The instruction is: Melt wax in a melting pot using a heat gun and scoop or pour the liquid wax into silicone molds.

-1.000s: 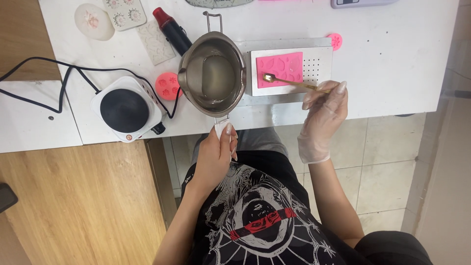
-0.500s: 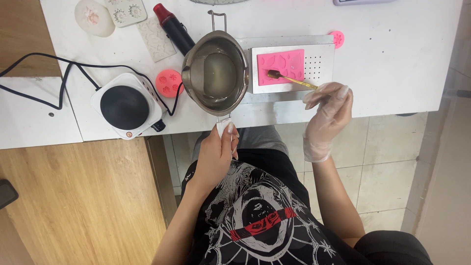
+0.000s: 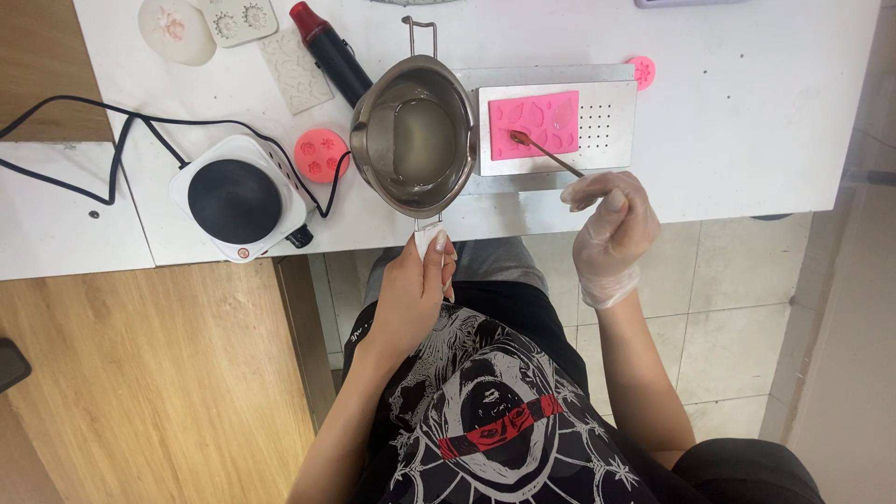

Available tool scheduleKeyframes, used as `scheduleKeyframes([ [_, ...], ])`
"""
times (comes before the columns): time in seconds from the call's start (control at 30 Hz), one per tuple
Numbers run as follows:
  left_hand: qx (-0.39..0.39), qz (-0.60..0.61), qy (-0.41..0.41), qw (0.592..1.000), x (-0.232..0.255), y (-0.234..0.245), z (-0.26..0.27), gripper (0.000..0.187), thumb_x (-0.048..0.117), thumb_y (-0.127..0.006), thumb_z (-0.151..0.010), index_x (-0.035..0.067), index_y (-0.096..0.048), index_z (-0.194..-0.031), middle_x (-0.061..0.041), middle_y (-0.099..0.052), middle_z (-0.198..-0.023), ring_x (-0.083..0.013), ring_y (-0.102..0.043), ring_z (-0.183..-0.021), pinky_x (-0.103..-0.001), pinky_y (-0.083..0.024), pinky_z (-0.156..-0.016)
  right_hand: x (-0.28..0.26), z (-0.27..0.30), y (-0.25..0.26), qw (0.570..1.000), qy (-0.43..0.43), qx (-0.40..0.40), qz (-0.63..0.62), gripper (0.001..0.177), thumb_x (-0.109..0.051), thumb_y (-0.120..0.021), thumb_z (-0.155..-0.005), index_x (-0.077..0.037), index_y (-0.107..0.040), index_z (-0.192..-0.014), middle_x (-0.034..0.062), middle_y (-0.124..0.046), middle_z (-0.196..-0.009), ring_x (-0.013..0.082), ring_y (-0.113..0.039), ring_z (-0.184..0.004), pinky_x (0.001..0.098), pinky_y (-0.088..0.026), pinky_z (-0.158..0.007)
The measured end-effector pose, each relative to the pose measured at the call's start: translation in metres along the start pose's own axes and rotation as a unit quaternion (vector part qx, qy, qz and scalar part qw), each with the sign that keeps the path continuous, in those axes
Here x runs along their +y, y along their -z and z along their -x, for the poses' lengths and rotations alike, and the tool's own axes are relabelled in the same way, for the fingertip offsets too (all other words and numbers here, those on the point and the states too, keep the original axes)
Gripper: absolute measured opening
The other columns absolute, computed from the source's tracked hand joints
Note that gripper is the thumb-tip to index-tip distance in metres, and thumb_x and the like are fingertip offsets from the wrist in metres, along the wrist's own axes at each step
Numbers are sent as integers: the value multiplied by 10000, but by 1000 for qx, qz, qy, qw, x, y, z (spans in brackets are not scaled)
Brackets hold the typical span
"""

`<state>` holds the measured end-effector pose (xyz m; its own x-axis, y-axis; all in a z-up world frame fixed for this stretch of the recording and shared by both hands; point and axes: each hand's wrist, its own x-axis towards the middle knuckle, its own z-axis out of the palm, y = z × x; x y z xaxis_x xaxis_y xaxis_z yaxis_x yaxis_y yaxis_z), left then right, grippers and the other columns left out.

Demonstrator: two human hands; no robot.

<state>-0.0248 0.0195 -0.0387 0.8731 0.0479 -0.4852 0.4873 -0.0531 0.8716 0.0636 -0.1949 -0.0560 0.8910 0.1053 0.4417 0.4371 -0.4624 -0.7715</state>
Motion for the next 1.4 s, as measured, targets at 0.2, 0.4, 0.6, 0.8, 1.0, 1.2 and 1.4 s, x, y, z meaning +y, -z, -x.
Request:
scheduleKeyframes([
  [0.2,-6,-3,10,1000,0,1,-1,384,318,-363,-1106,0,-524,-962,-27,-503,-656,-120,-519,-552,-301,-534,-556,0,0,2,998,47,-14,26,380,-306,-355,-1209,8,-517,-1070,132,-698,-859,181,-646,-737,258,-533,-610],
  [0.4,-10,-13,12,1000,3,-2,-3,388,329,-366,-1100,2,-530,-973,-32,-515,-647,-128,-533,-542,-306,-530,-554,2,8,-5,991,-98,71,-63,422,-352,-328,-1223,-23,-524,-1048,115,-634,-834,155,-628,-654,258,-498,-570],
  [0.6,-25,-33,0,999,6,-6,-1,382,321,-367,-1103,9,-529,-951,-39,-523,-651,-144,-558,-536,-315,-525,-550,-3,7,-26,962,-180,93,-185,437,-374,-321,-1177,-28,-525,-1005,79,-592,-807,158,-628,-658,271,-508,-552],
  [0.8,-27,-65,-14,997,11,-9,1,350,306,-369,-1098,25,-527,-964,-42,-529,-655,-169,-573,-524,-335,-504,-543,-21,8,-42,958,-202,48,-197,427,-363,-349,-1193,-2,-522,-1044,92,-598,-853,153,-617,-720,272,-506,-639],
  [1.0,-31,-72,-10,997,11,-9,0,344,304,-371,-1093,27,-528,-965,-46,-526,-638,-170,-581,-521,-336,-506,-546,-19,2,-46,912,-297,89,-268,408,-371,-368,-1171,-32,-542,-1025,71,-593,-817,138,-586,-691,261,-467,-615],
  [1.2,-28,-41,11,999,10,-8,-2,378,326,-373,-1097,12,-535,-962,-41,-528,-646,-156,-568,-532,-321,-525,-546,-15,-5,-33,885,-338,121,-297,414,-389,-378,-1168,-53,-563,-1014,65,-561,-718,134,-508,-634,265,-417,-609],
  [1.4,-18,-41,13,999,8,-6,-4,384,329,-373,-1095,8,-536,-964,-39,-535,-646,-148,-567,-528,-320,-521,-545,1,-4,-19,884,-321,148,-307,393,-382,-393,-1176,-55,-558,-1033,67,-533,-716,147,-491,-651,284,-421,-632],
])
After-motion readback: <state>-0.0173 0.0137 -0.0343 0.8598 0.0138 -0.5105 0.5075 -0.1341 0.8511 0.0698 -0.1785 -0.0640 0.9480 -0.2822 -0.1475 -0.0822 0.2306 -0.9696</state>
